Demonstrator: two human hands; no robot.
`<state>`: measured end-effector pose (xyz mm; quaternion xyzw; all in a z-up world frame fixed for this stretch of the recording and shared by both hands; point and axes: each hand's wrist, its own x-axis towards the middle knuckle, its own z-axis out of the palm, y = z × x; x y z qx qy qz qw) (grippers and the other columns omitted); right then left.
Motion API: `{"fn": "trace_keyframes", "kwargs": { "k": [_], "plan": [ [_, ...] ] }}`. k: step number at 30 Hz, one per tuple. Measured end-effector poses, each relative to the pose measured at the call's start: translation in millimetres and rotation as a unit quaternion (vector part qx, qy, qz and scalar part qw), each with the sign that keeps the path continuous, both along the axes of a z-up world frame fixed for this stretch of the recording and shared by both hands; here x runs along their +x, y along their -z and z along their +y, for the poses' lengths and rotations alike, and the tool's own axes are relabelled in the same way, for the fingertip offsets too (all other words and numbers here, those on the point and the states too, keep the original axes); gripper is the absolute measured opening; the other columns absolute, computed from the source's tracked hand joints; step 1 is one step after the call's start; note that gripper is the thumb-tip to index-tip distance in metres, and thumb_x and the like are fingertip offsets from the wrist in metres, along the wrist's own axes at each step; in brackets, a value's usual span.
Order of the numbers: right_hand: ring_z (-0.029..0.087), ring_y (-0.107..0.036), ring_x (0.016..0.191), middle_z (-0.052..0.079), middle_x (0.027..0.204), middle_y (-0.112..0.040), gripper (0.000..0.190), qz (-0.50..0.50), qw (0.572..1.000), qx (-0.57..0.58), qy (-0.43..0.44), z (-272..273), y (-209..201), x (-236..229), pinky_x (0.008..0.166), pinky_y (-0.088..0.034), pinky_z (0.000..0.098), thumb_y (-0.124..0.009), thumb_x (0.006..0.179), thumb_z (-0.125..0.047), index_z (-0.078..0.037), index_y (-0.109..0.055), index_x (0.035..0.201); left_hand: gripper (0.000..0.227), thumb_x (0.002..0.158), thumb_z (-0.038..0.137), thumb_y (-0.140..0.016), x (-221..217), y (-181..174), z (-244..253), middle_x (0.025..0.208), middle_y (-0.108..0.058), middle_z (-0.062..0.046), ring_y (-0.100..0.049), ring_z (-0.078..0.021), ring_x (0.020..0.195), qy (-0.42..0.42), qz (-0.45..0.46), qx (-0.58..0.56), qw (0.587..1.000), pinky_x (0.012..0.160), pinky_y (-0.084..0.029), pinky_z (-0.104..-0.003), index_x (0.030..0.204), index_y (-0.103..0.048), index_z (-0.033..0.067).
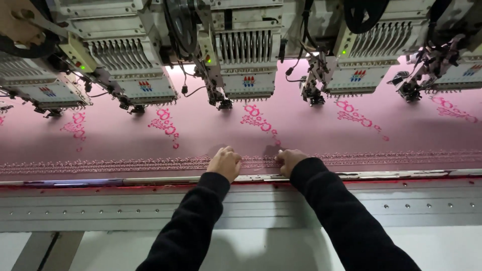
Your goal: The person monitors a row of industrial embroidery machines stitching pink patterns onto fabric, manually adjusting the fabric edge and removing loose threads. They then walk to a control panel to interact with the touchscreen interface before returning to the machines and opening a box of supplies.
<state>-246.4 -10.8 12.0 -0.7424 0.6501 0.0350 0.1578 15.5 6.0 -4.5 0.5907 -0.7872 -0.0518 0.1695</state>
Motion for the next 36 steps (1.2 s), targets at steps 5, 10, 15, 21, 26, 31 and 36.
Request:
{"fn": "trace_keyframes", "kwargs": {
  "k": [5,10,15,21,26,31,36],
  "plan": [
    [0.021,-0.072,0.115,-0.004,0.107,-0.079,0.024,-0.003,1.000,0.008,0.001,-1.4,-6.3,1.3,0.099,-0.059,0.0381,-0.065,0.082,-0.030,-0.038,-0.080,0.098,0.015,0.073,0.021,-0.071,-15.2,33.9,-9.9,0.090,-0.067,-0.004,-0.069,-0.0255,0.095,0.025,-0.117,-0.112,0.986,0.083,-0.060,-0.034,0.085,-0.079,0.0172],
    [0.023,-0.072,0.115,-0.002,0.106,-0.080,0.023,-0.010,1.000,0.007,-0.012,-1.1,0.9,-2.1,0.098,-0.060,0.0398,-0.068,0.078,-0.028,-0.036,-0.081,0.096,0.010,0.070,0.015,-0.069,-27.0,51.2,-19.4,0.080,-0.064,-0.009,-0.067,-0.0291,0.086,0.006,-0.169,-0.211,0.963,0.074,-0.057,-0.037,0.079,-0.074,0.0143],
    [0.025,-0.069,0.121,0.001,0.115,-0.079,0.030,-0.021,1.000,-0.001,-0.011,-5.0,-1.8,-1.6,0.104,-0.057,0.0416,-0.060,0.084,-0.026,-0.033,-0.081,0.103,0.022,0.071,0.011,-0.068,-13.3,27.0,-15.5,0.094,-0.067,-0.014,-0.070,-0.0351,0.092,-0.031,-0.146,-0.112,0.982,0.079,-0.060,-0.042,0.093,-0.064,0.0075],
    [0.033,-0.069,0.115,0.016,0.119,-0.074,0.040,-0.034,0.978,-0.177,-0.102,25.9,4.3,6.9,0.108,-0.050,0.0441,-0.059,0.091,-0.040,-0.015,-0.076,0.117,0.031,0.066,0.009,-0.069,36.2,41.2,-17.1,0.098,-0.062,-0.009,-0.070,-0.0315,0.094,-0.089,-0.153,-0.094,0.980,0.081,-0.062,-0.039,0.096,-0.062,0.0128],
    [0.037,-0.055,0.135,0.016,0.147,-0.059,0.052,-0.106,0.969,-0.193,-0.116,68.3,-19.2,57.9,0.114,-0.042,0.0498,-0.048,0.102,-0.046,-0.012,-0.065,0.137,0.019,0.079,0.013,-0.069,105.9,28.6,-19.2,0.096,-0.064,-0.007,-0.071,-0.0325,0.093,-0.148,-0.073,-0.080,0.983,0.081,-0.061,-0.041,0.097,-0.069,0.0172],
    [0.037,-0.052,0.138,0.016,0.146,-0.059,0.050,-0.147,0.954,-0.180,-0.192,84.5,-24.4,115.0,0.114,-0.041,0.0523,-0.047,0.103,-0.039,-0.011,-0.060,0.142,0.006,0.092,0.030,-0.071,149.1,7.2,-8.5,0.096,-0.068,-0.007,-0.073,-0.0328,0.096,-0.205,0.006,-0.041,0.978,0.085,-0.061,-0.044,0.096,-0.074,0.0270],
    [0.028,-0.064,0.127,0.010,0.129,-0.072,0.039,-0.216,0.909,-0.221,-0.279,65.8,-8.0,169.1,0.117,-0.041,0.0384,-0.045,0.105,-0.036,-0.013,-0.070,0.123,0.010,0.091,0.038,-0.072,180.1,21.5,-10.5,0.098,-0.073,0.001,-0.074,-0.0252,0.100,-0.244,-0.024,0.018,0.969,0.090,-0.061,-0.042,0.098,-0.078,0.0376]
  ]
}}
